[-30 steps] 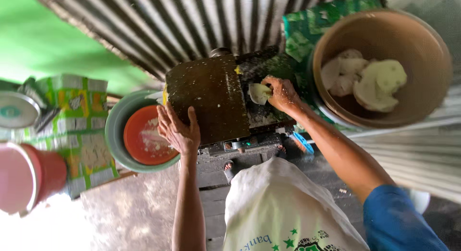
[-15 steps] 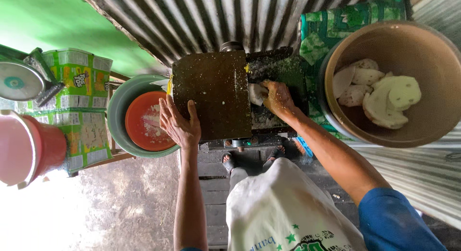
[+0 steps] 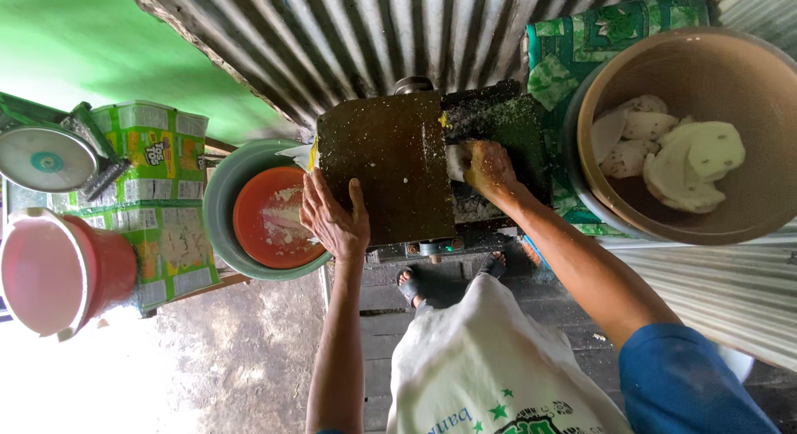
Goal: The person stands at a manual coconut grating machine and feeds pieces of coconut flesh one at a time against the rotating grating drum, holding the machine steady with the other hand. Shredded coconut collects in a red basin below while grated pieces accumulate in a large bowl beside the machine.
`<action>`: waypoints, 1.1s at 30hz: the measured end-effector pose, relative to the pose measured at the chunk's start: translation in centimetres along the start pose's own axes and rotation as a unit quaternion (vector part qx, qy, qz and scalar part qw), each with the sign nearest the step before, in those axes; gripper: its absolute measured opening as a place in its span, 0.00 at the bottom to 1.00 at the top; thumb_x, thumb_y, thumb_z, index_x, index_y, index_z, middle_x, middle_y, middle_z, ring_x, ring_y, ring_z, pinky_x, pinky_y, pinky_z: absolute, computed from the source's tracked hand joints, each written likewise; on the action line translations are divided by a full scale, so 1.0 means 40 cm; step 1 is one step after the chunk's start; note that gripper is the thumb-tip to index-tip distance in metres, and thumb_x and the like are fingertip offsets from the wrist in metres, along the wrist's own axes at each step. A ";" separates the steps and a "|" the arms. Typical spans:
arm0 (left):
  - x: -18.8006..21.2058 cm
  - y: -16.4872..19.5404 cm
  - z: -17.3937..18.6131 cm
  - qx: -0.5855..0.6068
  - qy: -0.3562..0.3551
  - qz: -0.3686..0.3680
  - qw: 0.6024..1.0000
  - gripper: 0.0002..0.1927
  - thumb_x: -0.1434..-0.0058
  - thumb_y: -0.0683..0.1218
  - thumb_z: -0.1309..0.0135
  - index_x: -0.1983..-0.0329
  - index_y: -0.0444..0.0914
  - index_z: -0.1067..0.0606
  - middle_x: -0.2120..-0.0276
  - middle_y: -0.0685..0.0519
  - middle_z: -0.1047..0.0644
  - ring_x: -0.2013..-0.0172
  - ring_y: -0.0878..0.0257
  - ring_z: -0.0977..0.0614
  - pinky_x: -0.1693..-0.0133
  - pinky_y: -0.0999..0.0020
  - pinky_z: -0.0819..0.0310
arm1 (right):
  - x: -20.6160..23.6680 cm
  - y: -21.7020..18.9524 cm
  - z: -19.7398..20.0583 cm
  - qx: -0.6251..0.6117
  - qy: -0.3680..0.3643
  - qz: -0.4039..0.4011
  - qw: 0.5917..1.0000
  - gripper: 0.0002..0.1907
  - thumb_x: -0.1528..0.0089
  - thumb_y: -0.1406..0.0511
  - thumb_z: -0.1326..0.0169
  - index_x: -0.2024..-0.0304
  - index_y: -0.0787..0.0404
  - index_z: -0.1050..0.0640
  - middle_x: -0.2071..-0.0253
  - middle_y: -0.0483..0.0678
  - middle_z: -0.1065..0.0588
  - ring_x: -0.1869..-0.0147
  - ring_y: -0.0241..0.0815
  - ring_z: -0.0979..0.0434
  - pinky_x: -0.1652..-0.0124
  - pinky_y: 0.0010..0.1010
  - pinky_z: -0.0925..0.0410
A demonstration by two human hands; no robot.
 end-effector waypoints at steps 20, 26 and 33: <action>0.001 -0.010 -0.006 -0.006 0.028 -0.007 1.000 0.40 0.28 0.64 0.53 0.26 0.31 0.39 0.32 0.33 0.32 0.32 0.40 0.32 0.33 0.42 0.49 | 0.032 -0.030 0.095 -0.023 0.038 0.121 0.992 0.11 0.40 0.71 0.40 0.55 0.63 0.15 0.59 0.59 0.19 0.58 0.48 0.15 0.61 0.38 0.24; 0.007 -0.004 0.002 0.006 0.027 -0.009 1.000 0.39 0.28 0.63 0.52 0.25 0.32 0.40 0.32 0.33 0.32 0.33 0.40 0.31 0.33 0.43 0.49 | 0.018 -0.007 0.081 0.015 0.009 0.072 0.997 0.11 0.43 0.67 0.35 0.57 0.58 0.14 0.60 0.58 0.18 0.59 0.55 0.16 0.59 0.44 0.26; 0.005 0.004 0.010 0.006 0.013 -0.002 1.000 0.40 0.29 0.63 0.50 0.25 0.32 0.40 0.32 0.33 0.32 0.34 0.40 0.30 0.33 0.44 0.48 | 0.009 0.017 0.061 0.032 0.002 0.061 0.998 0.15 0.45 0.68 0.35 0.54 0.55 0.14 0.59 0.56 0.18 0.60 0.54 0.16 0.59 0.44 0.25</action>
Point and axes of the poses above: each hand's wrist, its own x-axis away from the middle knuckle, its own z-axis out of the back of the hand, y = z × x, the point moved 8 cm from there along -x, towards the middle knuckle
